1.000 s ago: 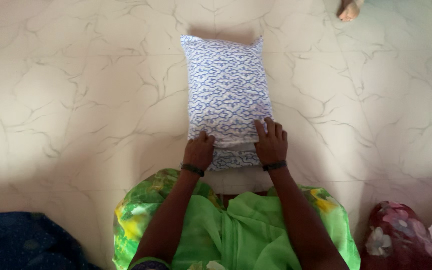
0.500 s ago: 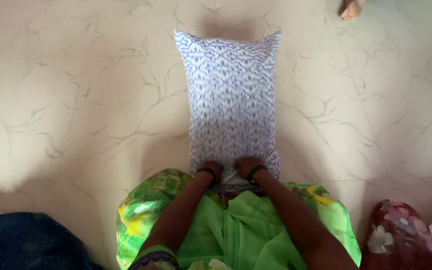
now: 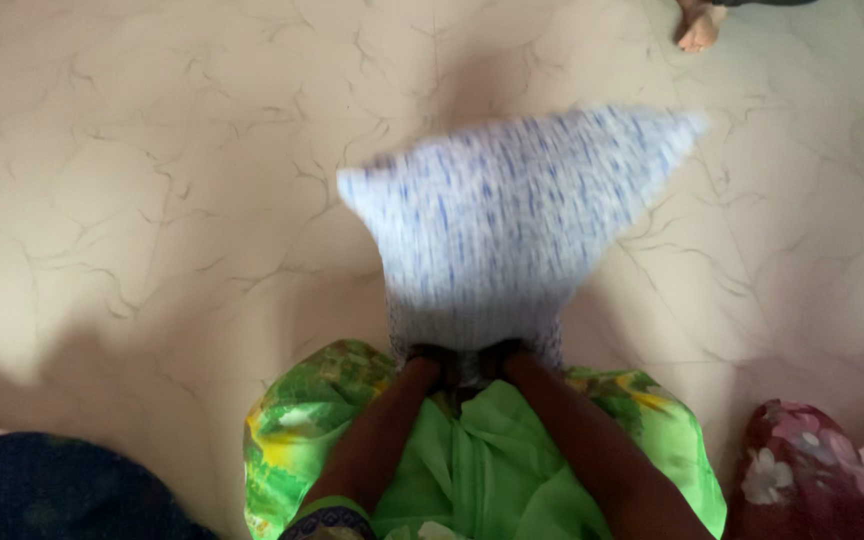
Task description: The person sits on the floor and puts pillowcases on three pillows one by one. They first smooth a pink patterned pillowcase, then insert a white pillow into a green checkered case, and finally insert another white pillow into a blue patterned case, smoothing each one after insertion.
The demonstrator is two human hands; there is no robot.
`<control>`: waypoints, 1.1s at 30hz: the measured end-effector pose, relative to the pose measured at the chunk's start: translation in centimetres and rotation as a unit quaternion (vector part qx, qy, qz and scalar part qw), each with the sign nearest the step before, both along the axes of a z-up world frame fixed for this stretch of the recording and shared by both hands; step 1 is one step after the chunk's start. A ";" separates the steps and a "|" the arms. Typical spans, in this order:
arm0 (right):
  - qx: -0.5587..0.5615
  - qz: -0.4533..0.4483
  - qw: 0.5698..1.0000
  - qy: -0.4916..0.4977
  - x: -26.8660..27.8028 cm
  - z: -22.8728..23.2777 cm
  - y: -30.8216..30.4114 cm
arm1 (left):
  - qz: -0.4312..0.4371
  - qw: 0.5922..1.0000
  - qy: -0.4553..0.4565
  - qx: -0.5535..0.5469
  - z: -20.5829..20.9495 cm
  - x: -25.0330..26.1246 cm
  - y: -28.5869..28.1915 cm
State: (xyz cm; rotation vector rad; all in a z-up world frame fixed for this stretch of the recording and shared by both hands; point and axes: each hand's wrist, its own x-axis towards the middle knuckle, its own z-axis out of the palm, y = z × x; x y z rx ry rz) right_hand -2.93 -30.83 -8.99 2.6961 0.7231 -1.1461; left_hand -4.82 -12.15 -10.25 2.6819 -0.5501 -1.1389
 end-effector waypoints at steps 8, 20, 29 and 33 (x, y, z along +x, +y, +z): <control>-0.041 -0.119 0.980 -0.151 2.2 5.8 -1.2 | -0.001 0.999 -0.033 -0.016 3.1 1.3 -3.7; 0.163 -0.428 0.747 -0.482 5.3 12.5 -9.6 | 0.126 0.900 -0.211 -0.359 5.4 1.5 -11.2; 0.263 -0.546 0.754 -0.252 4.3 10.5 -4.7 | 0.476 0.765 -0.433 -0.022 11.0 9.4 16.9; 0.346 -0.453 0.736 -0.365 7.0 5.8 -7.5 | 0.556 0.797 -0.236 0.023 16.1 7.9 15.4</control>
